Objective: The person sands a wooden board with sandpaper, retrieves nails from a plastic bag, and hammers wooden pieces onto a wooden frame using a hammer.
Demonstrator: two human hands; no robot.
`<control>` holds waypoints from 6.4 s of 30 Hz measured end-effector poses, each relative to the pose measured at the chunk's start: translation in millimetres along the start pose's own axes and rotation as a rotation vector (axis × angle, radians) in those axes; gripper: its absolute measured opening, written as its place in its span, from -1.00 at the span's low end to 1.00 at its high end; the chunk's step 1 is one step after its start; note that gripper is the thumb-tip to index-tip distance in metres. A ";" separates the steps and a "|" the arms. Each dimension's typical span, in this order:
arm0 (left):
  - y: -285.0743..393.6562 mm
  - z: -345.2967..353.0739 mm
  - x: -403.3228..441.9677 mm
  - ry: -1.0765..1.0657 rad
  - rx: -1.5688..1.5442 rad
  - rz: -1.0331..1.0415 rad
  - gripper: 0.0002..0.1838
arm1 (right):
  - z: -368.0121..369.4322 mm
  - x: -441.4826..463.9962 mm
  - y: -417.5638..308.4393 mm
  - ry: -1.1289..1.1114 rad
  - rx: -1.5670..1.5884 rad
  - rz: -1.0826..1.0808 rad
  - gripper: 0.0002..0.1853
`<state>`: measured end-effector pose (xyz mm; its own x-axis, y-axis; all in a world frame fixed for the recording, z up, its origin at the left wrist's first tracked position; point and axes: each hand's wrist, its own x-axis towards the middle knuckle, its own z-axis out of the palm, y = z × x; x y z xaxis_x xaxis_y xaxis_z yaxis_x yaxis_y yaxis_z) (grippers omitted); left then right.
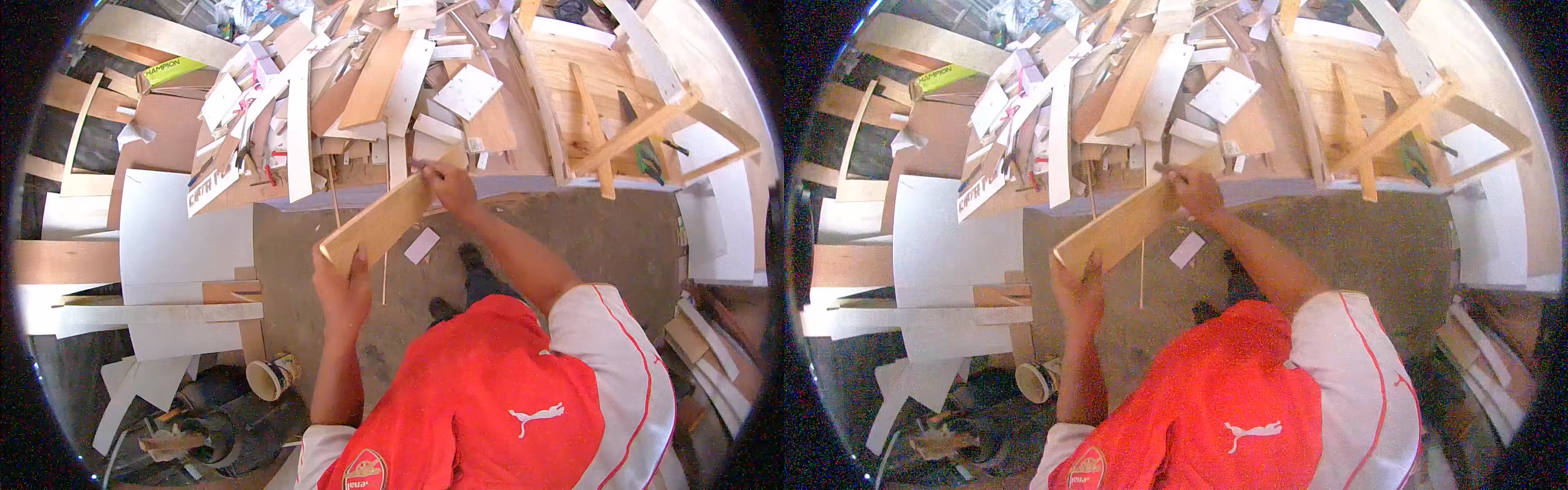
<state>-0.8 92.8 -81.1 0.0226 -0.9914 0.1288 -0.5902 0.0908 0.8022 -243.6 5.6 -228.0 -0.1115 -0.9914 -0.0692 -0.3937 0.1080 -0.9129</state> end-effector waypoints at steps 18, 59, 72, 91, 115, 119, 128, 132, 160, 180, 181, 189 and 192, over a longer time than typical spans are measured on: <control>6.7 2.0 11.3 0.141 -0.040 -0.189 -0.49 | -17.9 47.4 55.2 -0.119 0.033 -0.048 -0.69; 2.4 -2.5 31.2 0.187 0.071 -0.237 -0.57 | 6.5 75.1 91.6 -0.102 0.190 -0.064 -0.67; -14.5 1.4 21.7 0.292 0.126 -0.245 -0.60 | -10.2 95.7 121.6 -0.045 0.092 0.024 -0.63; -15.5 -27.4 25.3 0.307 -0.021 -0.272 -0.55 | 6.6 111.3 174.4 0.026 0.020 0.172 -0.60; -14.5 -24.5 39.9 0.323 0.159 -0.160 -0.50 | 19.2 108.9 180.5 -0.005 -0.120 0.055 -0.54; -14.4 -26.9 42.0 0.341 0.120 -0.210 -0.51 | 17.5 121.7 195.4 0.124 -0.233 0.160 -0.53; -14.4 -28.5 41.6 0.293 0.091 -0.191 -0.55 | 22.9 131.5 226.8 0.119 -0.191 0.232 -0.61; -13.7 -23.5 44.0 0.319 0.050 -0.195 -0.56 | 24.8 116.3 196.8 0.127 -0.257 0.068 -0.60; -10.1 -25.3 49.2 0.291 0.116 -0.224 -0.54 | 41.4 123.3 225.4 0.198 -0.392 0.023 -0.64; -9.3 -24.8 41.5 0.271 0.026 -0.192 -0.59 | 40.6 98.6 171.7 0.081 -0.096 -0.115 -0.67; -8.6 -24.2 40.5 0.263 0.028 -0.198 -0.59 | 42.0 96.6 175.3 0.110 -0.147 -0.098 -0.67; -2.6 -21.8 34.9 0.280 0.058 -0.182 -0.58 | 28.5 105.2 153.9 0.036 0.046 -0.144 -0.59; -4.9 -23.1 33.6 0.272 0.045 -0.186 -0.57 | 41.6 118.2 225.6 0.152 -0.126 -0.011 -0.60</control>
<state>21.5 61.2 -67.2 0.3443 -0.9286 0.1384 -0.5905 -0.0995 0.8009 -307.6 -90.3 -458.8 -0.2395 -0.9708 0.0112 -0.5054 0.1148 -0.8552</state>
